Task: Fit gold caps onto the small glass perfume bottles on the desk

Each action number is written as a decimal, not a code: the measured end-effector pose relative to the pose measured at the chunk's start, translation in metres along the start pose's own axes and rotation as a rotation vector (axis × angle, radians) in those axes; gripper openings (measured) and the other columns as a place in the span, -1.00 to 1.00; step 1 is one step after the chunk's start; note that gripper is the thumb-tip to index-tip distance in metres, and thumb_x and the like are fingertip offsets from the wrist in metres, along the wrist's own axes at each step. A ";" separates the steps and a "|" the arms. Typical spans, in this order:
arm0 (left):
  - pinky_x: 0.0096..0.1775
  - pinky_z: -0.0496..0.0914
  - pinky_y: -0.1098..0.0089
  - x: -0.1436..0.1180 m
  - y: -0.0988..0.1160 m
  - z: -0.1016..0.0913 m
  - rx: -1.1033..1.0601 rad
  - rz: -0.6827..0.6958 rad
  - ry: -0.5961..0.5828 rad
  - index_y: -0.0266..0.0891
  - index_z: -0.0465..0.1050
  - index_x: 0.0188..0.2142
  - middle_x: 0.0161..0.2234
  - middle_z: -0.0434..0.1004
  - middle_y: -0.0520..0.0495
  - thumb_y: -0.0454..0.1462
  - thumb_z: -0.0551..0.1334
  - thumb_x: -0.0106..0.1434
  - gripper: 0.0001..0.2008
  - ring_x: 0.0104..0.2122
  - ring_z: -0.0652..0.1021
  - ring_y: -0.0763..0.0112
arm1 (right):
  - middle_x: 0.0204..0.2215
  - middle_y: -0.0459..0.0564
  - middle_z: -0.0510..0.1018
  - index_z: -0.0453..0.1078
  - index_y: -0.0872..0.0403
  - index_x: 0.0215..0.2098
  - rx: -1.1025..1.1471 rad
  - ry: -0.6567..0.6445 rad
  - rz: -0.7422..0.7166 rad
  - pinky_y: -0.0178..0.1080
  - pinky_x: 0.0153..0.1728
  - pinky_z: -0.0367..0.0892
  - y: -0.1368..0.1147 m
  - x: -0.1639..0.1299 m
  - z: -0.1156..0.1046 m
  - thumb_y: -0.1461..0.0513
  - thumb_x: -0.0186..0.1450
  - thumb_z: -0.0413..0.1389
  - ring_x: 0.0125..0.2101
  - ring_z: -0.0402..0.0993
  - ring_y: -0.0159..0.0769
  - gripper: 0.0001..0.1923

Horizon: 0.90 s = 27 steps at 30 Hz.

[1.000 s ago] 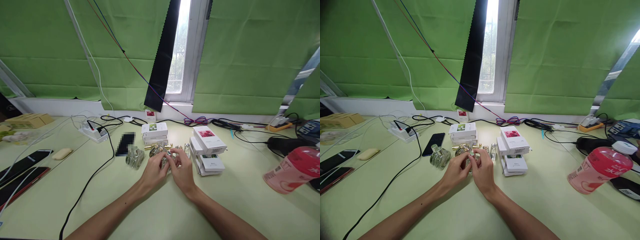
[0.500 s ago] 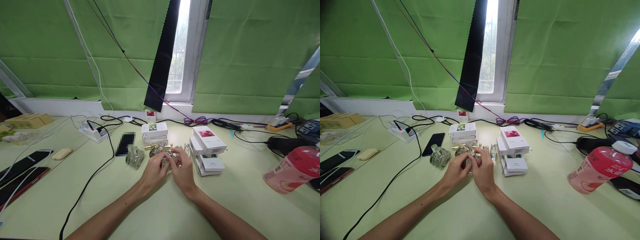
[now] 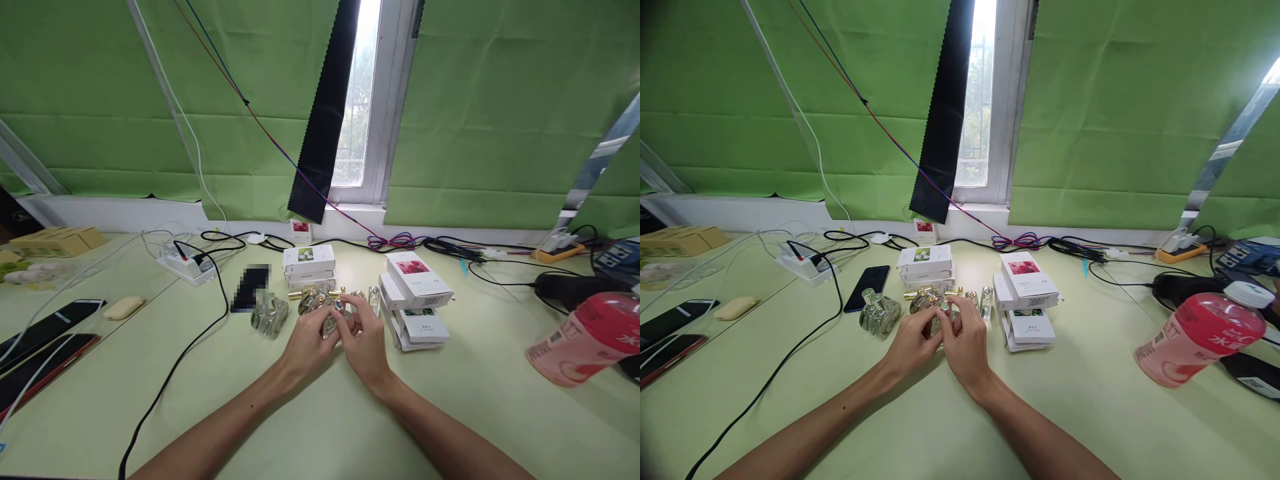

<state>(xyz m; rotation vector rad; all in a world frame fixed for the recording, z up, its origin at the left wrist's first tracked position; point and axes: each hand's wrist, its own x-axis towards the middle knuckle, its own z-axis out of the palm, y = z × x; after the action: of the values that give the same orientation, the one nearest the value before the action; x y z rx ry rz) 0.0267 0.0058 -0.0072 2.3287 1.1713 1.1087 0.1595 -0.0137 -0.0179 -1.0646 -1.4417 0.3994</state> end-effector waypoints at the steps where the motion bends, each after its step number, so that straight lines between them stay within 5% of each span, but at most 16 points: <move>1: -0.40 0.23 0.44 0.000 0.000 0.000 -0.003 -0.004 -0.005 -0.26 0.45 -0.36 -0.50 0.46 0.03 -0.30 0.17 0.33 -0.85 -0.52 0.37 0.46 | -0.21 0.01 0.58 0.41 0.06 -0.03 -0.002 -0.002 -0.005 -0.30 -0.53 0.29 0.000 0.000 0.000 0.21 0.40 0.10 -0.58 0.31 -0.44 -0.80; 9: -0.40 0.21 0.47 0.000 0.000 -0.001 -0.009 -0.036 -0.048 -0.26 0.47 -0.37 -0.55 0.44 0.08 -0.33 0.16 0.32 -0.84 -0.55 0.34 0.50 | -0.40 -0.05 0.56 0.44 0.09 -0.04 -0.031 0.016 -0.023 -0.29 -0.52 0.29 0.001 -0.001 0.002 0.21 0.39 0.09 -0.55 0.38 -0.37 -0.78; 27: -0.43 0.17 0.48 0.001 -0.002 0.002 0.007 -0.036 -0.020 -0.26 0.46 -0.42 -0.58 0.42 0.09 -0.28 0.17 0.33 -0.80 -0.59 0.27 0.54 | -0.30 -0.04 0.57 0.42 0.07 -0.12 0.021 0.014 0.072 -0.33 -0.60 0.20 0.000 0.002 -0.002 0.18 0.34 0.14 -0.66 0.18 -0.50 -0.81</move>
<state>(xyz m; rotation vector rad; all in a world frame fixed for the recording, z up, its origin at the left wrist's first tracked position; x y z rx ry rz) 0.0269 0.0076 -0.0091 2.3093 1.2076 1.0680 0.1610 -0.0128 -0.0162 -1.1024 -1.3869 0.4563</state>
